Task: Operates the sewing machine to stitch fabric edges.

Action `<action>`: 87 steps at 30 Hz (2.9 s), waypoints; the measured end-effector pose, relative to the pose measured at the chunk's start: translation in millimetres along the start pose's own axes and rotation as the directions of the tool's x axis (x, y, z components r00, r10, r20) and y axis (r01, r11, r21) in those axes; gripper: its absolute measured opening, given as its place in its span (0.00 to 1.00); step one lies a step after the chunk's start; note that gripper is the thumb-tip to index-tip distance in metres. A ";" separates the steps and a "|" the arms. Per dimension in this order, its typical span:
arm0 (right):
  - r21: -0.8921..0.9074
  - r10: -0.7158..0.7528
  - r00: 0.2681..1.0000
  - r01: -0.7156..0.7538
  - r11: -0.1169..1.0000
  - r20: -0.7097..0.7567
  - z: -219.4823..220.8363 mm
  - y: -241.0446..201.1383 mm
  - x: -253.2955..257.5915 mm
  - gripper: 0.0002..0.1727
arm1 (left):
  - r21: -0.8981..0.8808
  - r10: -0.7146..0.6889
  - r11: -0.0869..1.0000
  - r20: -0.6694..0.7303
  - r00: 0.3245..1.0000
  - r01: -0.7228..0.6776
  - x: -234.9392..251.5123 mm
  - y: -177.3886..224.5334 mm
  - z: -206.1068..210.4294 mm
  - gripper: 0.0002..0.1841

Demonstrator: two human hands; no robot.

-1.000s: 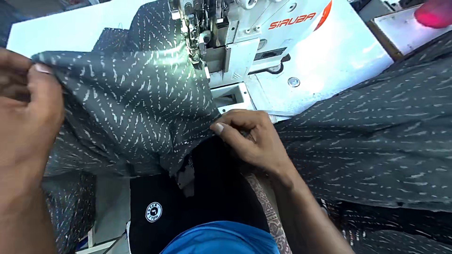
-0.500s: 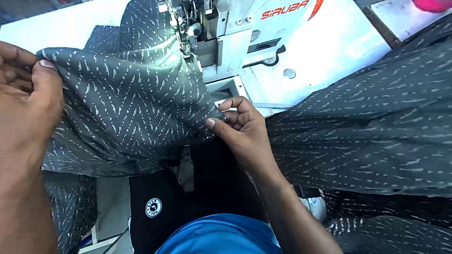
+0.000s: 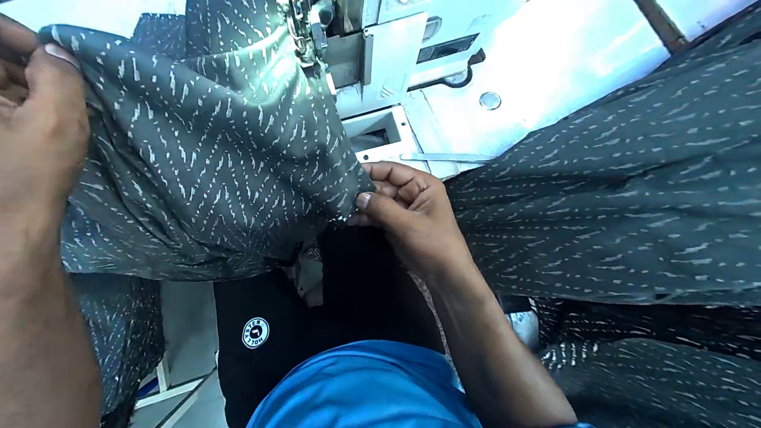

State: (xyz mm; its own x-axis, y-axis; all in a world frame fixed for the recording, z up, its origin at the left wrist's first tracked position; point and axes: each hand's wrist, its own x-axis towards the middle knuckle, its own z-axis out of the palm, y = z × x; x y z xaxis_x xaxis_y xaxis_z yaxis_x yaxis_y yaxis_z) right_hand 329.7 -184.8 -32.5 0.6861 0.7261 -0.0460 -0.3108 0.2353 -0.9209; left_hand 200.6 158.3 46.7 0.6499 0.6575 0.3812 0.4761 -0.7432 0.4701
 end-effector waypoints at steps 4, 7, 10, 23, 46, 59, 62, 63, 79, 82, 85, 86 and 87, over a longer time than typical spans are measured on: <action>-0.004 -0.006 1.000 0.006 1.000 0.005 -4.7 -0.2 1.9 0.16 | -0.012 0.021 1.000 -0.006 1.000 -0.021 -5.6 -0.4 2.9 0.25; -0.009 0.003 1.000 -0.003 1.000 -0.004 -2.6 -1.2 -1.3 0.15 | -0.100 0.054 0.993 -0.044 0.998 -0.058 -12.3 6.8 -5.0 0.20; 0.049 -0.002 1.000 0.002 0.999 -0.001 1.4 -4.5 -5.5 0.13 | -0.129 0.141 0.979 -0.118 0.983 -0.156 -4.5 22.8 -20.7 0.14; 0.122 0.060 0.994 -0.048 0.991 -0.096 2.7 9.7 -3.1 0.09 | -0.051 0.426 0.900 0.311 0.849 -0.433 -53.0 110.9 59.2 0.29; 0.253 -0.054 0.983 0.097 0.963 -0.174 44.0 8.9 41.0 0.07 | -0.061 0.592 0.805 0.034 0.805 -0.590 9.1 101.2 60.2 0.17; 0.225 -0.082 0.955 0.149 0.963 -0.285 61.0 4.1 58.7 0.05 | -0.381 0.611 0.761 0.150 0.777 -0.525 -15.3 92.7 78.1 0.13; 0.236 -0.052 0.935 0.142 0.961 -0.350 69.8 0.1 67.7 0.07 | -0.430 0.639 0.738 0.198 0.743 -0.520 -0.8 90.1 75.3 0.13; 0.237 -0.044 0.929 0.140 0.961 -0.368 71.6 0.4 68.7 0.07 | -0.450 0.655 0.722 0.202 0.728 -0.525 3.0 88.0 75.6 0.14; 0.222 -0.001 0.882 0.120 0.968 -0.472 83.5 12.3 88.6 0.22 | -0.484 0.709 0.675 0.212 0.673 -0.558 41.8 67.8 88.0 0.14; -0.020 -0.181 0.907 0.188 0.982 -0.381 71.4 18.2 64.2 0.20 | -0.394 0.674 0.727 0.247 0.696 -0.563 41.4 65.3 82.4 0.25; -0.553 -0.612 0.777 0.450 0.701 -0.145 48.7 24.2 48.0 0.05 | -0.148 0.631 0.775 0.213 0.746 -0.614 -4.0 78.0 68.4 0.31; -0.694 -0.668 0.743 0.462 0.552 -0.036 43.7 20.9 51.2 0.13 | -0.114 0.627 0.778 0.188 0.756 -0.617 -19.7 83.0 64.5 0.24; -0.802 -0.663 0.747 0.429 0.416 0.056 42.8 15.5 55.7 0.20 | -0.106 0.629 0.777 0.165 0.760 -0.621 -32.3 86.7 61.9 0.17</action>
State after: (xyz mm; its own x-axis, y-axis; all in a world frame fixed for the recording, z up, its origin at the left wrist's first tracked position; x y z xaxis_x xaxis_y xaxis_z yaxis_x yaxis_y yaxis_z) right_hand 334.9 -113.1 -32.8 0.6816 0.4222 0.5976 0.6926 -0.1091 -0.7130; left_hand 257.5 64.9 25.9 0.8911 0.0114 0.4537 -0.0959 -0.9724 0.2129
